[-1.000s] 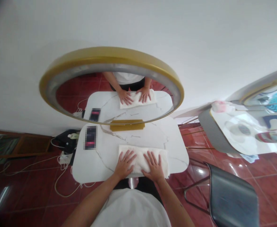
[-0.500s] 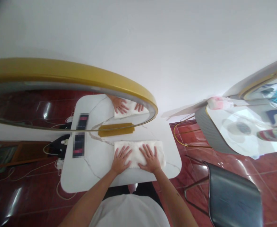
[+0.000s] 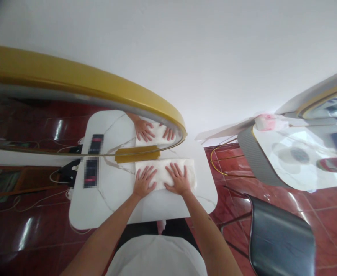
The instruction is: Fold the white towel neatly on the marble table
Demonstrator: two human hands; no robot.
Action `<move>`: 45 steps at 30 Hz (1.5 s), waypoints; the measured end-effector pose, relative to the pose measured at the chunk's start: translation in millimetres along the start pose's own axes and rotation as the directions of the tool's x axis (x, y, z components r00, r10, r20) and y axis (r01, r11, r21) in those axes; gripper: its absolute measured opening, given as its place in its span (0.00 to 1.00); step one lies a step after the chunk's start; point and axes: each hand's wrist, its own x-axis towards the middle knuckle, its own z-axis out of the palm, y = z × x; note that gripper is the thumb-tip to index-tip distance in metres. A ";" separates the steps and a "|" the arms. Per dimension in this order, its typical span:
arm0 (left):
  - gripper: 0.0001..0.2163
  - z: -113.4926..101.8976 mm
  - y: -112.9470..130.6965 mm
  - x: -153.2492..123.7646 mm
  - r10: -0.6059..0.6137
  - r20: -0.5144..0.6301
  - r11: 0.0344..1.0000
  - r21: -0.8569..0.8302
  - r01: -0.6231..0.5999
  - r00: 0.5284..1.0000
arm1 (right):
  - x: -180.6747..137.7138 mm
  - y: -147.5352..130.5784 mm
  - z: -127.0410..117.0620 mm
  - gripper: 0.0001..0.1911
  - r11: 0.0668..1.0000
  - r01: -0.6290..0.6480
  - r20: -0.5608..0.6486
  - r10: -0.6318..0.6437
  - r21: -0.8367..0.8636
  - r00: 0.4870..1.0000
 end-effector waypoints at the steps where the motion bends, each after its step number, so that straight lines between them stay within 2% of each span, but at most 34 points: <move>1: 0.28 0.1 0.1 0.8 -0.007 -0.001 1.000 0.001 0.007 1.000 | 1.6 0.6 0.5 0.43 1.000 -0.004 -0.001 0.004 -0.002 1.000; 9: 0.27 1.0 3.6 -1.2 -0.028 -0.038 1.000 0.000 0.028 0.999 | 3.0 1.8 4.8 0.42 1.000 -0.005 -0.020 0.005 -0.024 1.000; 16: 0.27 4.1 19.0 -11.6 -0.077 -0.042 0.997 0.010 0.078 0.996 | -12.2 0.7 -0.8 0.34 1.000 -0.005 -0.033 0.005 -0.001 0.999; 19: 0.27 4.6 31.9 -25.3 -0.052 -0.024 0.999 0.008 0.052 0.998 | -33.8 -0.8 -2.6 0.35 1.000 -0.011 -0.028 0.012 0.021 1.000; 23: 0.28 5.4 51.2 -49.6 0.041 0.041 0.999 0.004 -0.042 0.998 | -81.6 2.4 -4.1 0.33 0.999 -0.018 -0.002 0.018 0.031 1.000; 28: 0.31 8.1 81.6 -72.0 0.216 0.129 0.976 -0.023 -0.215 0.968 | -144.0 17.7 -4.1 0.35 0.999 -0.025 0.006 0.025 0.038 1.000; 31: 0.31 13.8 102.1 -74.7 0.287 0.157 0.958 -0.054 -0.282 0.945 | -160.5 21.9 -3.3 0.38 0.996 -0.080 -0.031 0.081 0.025 0.996; 34: 0.28 21.2 116.5 -68.4 0.355 0.153 0.935 -0.068 -0.349 0.922 | -157.9 17.1 -2.7 0.39 0.987 -0.162 -0.057 0.162 0.009 0.985; 36: 0.26 25.1 120.1 -60.0 0.353 0.134 0.936 -0.048 -0.350 0.926 | -150.0 12.4 -2.8 0.37 0.979 -0.203 -0.061 0.203 -0.005 0.977; 40: 0.26 26.7 116.6 -36.5 0.339 0.104 0.941 -0.015 -0.339 0.935 | -131.0 12.8 -4.7 0.36 0.967 -0.254 -0.064 0.252 -0.029 0.966; 45: 0.26 22.3 108.7 0.1 0.357 0.097 0.934 -0.022 -0.357 0.929 | -103.6 33.2 -9.8 0.36 0.963 -0.265 -0.066 0.262 -0.044 0.963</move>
